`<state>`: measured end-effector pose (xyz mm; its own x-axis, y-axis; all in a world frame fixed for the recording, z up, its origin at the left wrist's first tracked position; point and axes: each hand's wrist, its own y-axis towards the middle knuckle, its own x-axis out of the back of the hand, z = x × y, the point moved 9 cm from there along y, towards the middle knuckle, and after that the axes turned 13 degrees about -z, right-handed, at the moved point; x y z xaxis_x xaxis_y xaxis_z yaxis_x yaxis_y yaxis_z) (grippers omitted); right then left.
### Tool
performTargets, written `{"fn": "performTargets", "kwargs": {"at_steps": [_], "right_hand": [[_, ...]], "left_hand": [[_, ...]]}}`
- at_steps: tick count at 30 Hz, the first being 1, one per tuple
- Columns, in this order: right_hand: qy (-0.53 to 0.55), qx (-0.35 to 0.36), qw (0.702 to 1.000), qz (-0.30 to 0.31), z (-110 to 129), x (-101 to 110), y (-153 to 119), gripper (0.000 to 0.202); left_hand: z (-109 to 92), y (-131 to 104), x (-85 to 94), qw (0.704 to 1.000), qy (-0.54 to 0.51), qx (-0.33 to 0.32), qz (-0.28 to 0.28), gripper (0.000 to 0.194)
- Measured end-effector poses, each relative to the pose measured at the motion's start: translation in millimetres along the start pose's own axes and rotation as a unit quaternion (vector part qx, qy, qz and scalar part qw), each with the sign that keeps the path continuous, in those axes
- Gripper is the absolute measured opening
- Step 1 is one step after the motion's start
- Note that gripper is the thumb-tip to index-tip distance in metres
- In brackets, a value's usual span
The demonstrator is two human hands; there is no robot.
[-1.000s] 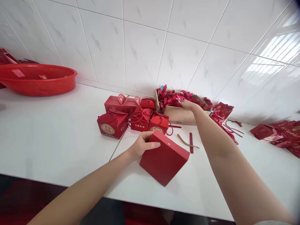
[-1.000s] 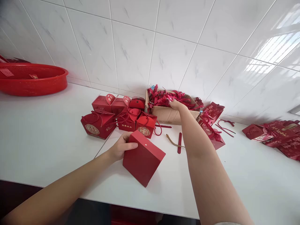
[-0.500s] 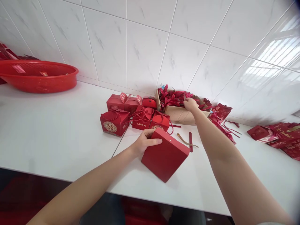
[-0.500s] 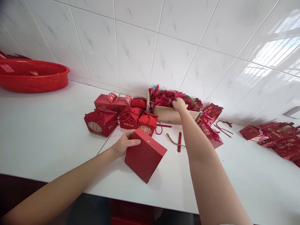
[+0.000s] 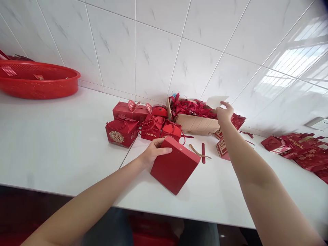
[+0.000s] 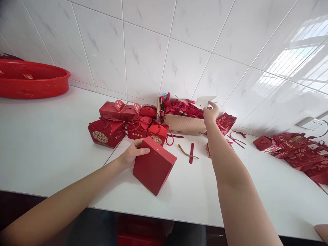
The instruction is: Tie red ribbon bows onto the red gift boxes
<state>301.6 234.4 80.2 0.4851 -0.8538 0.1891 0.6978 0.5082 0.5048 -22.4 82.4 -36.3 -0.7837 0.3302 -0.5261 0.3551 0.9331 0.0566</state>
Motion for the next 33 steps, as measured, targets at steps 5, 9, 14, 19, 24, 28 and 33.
{"fn": "performTargets", "kwargs": {"at_steps": [5, 9, 14, 19, 24, 28, 33], "right_hand": [[0.059, 0.005, 0.998, -0.023, 10.9, 15.6, -6.3, 0.051], [0.096, 0.036, 0.994, -0.021, 26.5, 28.4, -18.2, 0.023], [0.273, 0.072, 0.959, 0.017, 52.7, 63.1, -74.5, 0.006], [0.291, 0.078, 0.953, 0.007, 69.2, 102.3, -145.4, 0.003], [0.319, 0.145, 0.935, 0.051, 88.7, 111.6, -187.7, 0.023], [0.301, 0.259, 0.89, 0.226, 100.6, 98.2, -226.0, 0.02], [0.306, 0.321, 0.842, 0.307, 100.6, 97.8, -251.4, 0.024]], "left_hand": [[-1.7, 0.1, -0.6, 1.0, -0.002, -0.007, 0.011, 0.017], [-2.5, -0.1, -0.2, 1.0, 0.013, -0.018, 0.007, 0.017], [-9.3, -1.6, -2.9, 0.994, 0.079, -0.064, -0.027, 0.02], [-20.9, -4.2, -10.1, 0.982, 0.132, -0.123, -0.051, 0.024], [-18.8, -0.4, -3.8, 0.977, 0.152, -0.126, -0.075, 0.03], [-22.1, 0.9, -0.4, 0.971, 0.158, -0.147, -0.101, 0.037], [-22.6, -2.7, -5.0, 0.983, 0.1, -0.125, -0.095, 0.04]]}}
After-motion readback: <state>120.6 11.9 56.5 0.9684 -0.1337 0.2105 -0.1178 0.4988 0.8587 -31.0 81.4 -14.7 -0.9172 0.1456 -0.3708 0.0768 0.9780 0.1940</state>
